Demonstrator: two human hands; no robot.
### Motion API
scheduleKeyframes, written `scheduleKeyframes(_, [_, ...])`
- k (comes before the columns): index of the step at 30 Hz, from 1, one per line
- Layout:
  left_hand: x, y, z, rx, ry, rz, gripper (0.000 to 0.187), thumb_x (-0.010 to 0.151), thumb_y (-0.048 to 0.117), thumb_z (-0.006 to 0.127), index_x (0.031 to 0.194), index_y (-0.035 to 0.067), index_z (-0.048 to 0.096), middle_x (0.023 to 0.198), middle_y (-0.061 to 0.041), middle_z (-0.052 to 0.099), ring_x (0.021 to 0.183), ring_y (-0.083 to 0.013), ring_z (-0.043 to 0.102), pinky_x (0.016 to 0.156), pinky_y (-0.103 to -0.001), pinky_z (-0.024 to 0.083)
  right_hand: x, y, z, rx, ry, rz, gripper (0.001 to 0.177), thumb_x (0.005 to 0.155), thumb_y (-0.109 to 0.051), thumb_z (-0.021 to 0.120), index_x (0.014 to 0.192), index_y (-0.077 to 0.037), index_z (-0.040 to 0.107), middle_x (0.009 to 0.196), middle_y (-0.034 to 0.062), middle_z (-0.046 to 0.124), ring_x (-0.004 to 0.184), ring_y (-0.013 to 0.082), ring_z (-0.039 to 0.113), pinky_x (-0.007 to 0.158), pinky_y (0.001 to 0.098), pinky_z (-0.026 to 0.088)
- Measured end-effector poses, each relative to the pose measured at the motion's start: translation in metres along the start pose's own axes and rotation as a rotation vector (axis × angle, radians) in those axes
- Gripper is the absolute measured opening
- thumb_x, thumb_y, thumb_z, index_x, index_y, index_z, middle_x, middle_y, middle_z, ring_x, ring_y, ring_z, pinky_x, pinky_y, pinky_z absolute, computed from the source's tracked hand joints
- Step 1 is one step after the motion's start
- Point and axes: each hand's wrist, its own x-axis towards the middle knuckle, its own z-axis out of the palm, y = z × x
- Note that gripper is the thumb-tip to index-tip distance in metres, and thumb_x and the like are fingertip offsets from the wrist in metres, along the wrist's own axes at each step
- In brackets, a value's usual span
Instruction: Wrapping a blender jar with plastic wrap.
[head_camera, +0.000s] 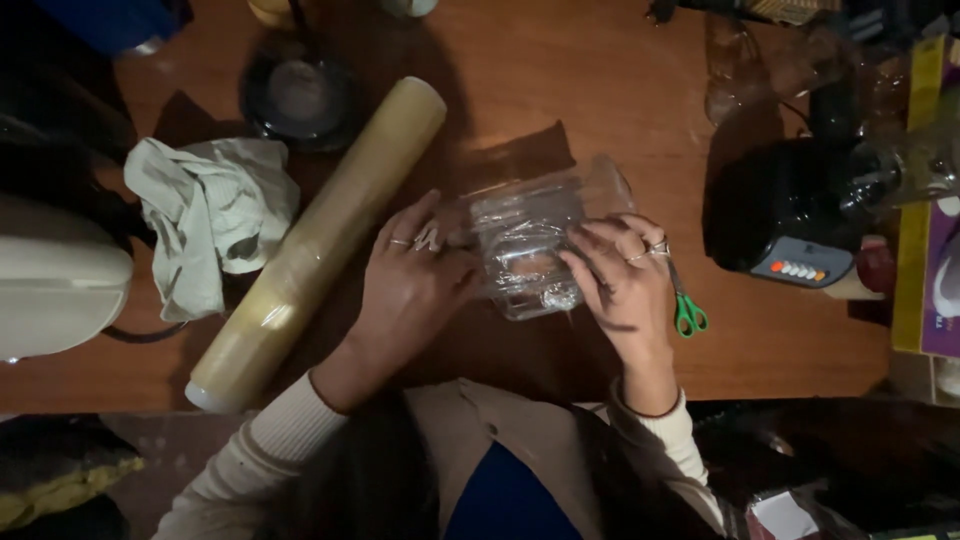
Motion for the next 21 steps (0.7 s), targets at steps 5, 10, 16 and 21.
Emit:
scheduleKeyframes(5, [0.006, 0.002, -0.003, 0.007, -0.035, -0.049, 0.018, 0.080, 0.028, 0.083, 0.070, 0.020, 0.070, 0.096, -0.007, 0.064, 0.126, -0.0380, 0.062, 0.098, -0.051, 0.051, 0.007, 0.000, -0.004, -0.037, -0.027, 0.010, 0.016, 0.090, -0.017, 0.085, 0.105, -0.014, 0.082, 0.106, 0.0045, 0.073, 0.103, 0.0329, 0.066, 0.092, 0.0433, 0.055])
scheduleKeyframes(10, [0.007, 0.003, 0.005, -0.003, -0.016, -0.091, 0.018, 0.079, 0.025, 0.082, 0.071, 0.019, 0.068, 0.112, -0.006, 0.068, 0.130, -0.0379, 0.059, 0.101, -0.050, 0.049, 0.013, 0.002, -0.004, -0.040, -0.028, -0.021, 0.011, 0.091, -0.015, 0.082, 0.102, -0.014, 0.082, 0.102, 0.0053, 0.072, 0.100, 0.0338, 0.065, 0.088, 0.0453, 0.055])
scheduleKeyframes(16, [0.001, -0.001, 0.013, -0.029, -0.023, -0.083, 0.015, 0.073, 0.021, 0.078, 0.068, 0.015, 0.065, 0.121, -0.008, 0.071, 0.136, -0.0403, 0.054, 0.106, -0.054, 0.046, 0.019, 0.007, -0.006, -0.115, -0.050, -0.100, 0.004, 0.094, -0.019, 0.080, 0.097, -0.018, 0.081, 0.104, 0.0016, 0.072, 0.102, 0.0300, 0.065, 0.088, 0.0439, 0.052])
scheduleKeyframes(21, [0.005, 0.001, 0.012, -0.023, -0.018, -0.096, 0.013, 0.072, 0.019, 0.076, 0.072, 0.011, 0.065, 0.125, -0.010, 0.070, 0.135, -0.0416, 0.055, 0.108, -0.056, 0.045, 0.032, 0.006, -0.009, -0.218, -0.059, -0.220, 0.006, 0.097, -0.020, 0.075, 0.093, -0.017, 0.078, 0.098, 0.0043, 0.070, 0.097, 0.0304, 0.065, 0.086, 0.0428, 0.052])
